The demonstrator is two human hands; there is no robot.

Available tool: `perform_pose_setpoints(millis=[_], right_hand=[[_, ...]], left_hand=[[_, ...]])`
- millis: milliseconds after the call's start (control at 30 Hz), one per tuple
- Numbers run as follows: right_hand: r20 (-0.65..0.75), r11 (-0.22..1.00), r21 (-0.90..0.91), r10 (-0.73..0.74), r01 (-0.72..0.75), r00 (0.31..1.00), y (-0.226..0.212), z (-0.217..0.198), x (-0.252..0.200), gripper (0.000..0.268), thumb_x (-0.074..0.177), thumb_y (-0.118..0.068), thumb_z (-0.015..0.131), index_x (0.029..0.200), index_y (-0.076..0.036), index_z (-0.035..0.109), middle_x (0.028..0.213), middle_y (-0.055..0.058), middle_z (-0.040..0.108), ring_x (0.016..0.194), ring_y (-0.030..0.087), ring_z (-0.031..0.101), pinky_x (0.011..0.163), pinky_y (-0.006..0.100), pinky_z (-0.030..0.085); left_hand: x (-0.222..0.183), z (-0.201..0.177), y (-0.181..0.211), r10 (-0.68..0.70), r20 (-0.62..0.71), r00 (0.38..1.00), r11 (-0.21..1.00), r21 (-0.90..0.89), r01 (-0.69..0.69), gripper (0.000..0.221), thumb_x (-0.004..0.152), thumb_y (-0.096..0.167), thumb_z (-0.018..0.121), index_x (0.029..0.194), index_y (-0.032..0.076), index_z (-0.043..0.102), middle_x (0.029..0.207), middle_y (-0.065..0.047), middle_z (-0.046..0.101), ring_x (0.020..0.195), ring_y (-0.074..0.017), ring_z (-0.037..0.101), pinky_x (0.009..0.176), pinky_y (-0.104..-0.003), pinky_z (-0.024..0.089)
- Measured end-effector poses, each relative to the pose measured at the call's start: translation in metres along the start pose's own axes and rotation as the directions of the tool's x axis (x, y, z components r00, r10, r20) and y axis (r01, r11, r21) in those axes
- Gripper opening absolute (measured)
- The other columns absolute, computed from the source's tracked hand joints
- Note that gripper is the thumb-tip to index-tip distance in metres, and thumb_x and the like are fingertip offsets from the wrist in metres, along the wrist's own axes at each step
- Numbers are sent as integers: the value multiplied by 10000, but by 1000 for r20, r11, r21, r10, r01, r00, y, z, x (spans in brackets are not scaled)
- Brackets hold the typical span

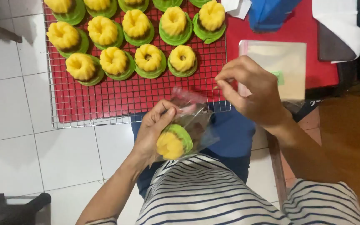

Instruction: Packaging individual small cakes into plastic bags and sealing them with tape.

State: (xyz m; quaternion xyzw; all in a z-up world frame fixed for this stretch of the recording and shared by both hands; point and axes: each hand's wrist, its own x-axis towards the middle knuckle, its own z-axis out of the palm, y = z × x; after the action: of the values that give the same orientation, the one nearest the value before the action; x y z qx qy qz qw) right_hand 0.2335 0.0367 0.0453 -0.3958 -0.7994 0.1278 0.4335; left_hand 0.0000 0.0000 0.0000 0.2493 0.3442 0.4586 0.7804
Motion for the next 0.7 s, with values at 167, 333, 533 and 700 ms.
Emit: perform_pose_setpoints(millis=[167,333,533,700], right_hand=[[45,1000,-10,-12,13,999,-28,0,-2,177,868,116,766,1008,11,739,956,126,696,782,273,700,760,369,599],[57,997,-20,-76,78,995,-32,9,-8,207,862,71,791,1054,23,730,1006,150,704,821,293,721,775,382,608],[62,971,-189,-139,149,988,-27,19,-10,143,874,67,778,999,0,754,970,124,703,804,260,714,752,353,613],[88,965,-222,-122,139,989,-19,24,-14,162,836,84,761,953,-28,749,921,75,650,741,202,654,764,330,614]], left_hand=[[1,-2,-1,26,-1,1000,1000,-14,-26,199,1005,145,594,1032,-52,606,670,-136,694,490,-114,661,436,-202,530],[0,-5,-4,47,10,999,999,-28,-47,199,1008,145,593,1038,-52,602,698,-143,705,508,-119,670,450,-208,538],[-1,-6,-6,71,28,997,997,-37,-70,199,1012,144,591,1048,-52,596,736,-154,719,531,-125,682,468,-214,550],[0,-7,-10,82,52,995,996,-41,-80,199,1016,143,590,1057,-51,589,774,-164,733,554,-132,693,486,-221,561]])
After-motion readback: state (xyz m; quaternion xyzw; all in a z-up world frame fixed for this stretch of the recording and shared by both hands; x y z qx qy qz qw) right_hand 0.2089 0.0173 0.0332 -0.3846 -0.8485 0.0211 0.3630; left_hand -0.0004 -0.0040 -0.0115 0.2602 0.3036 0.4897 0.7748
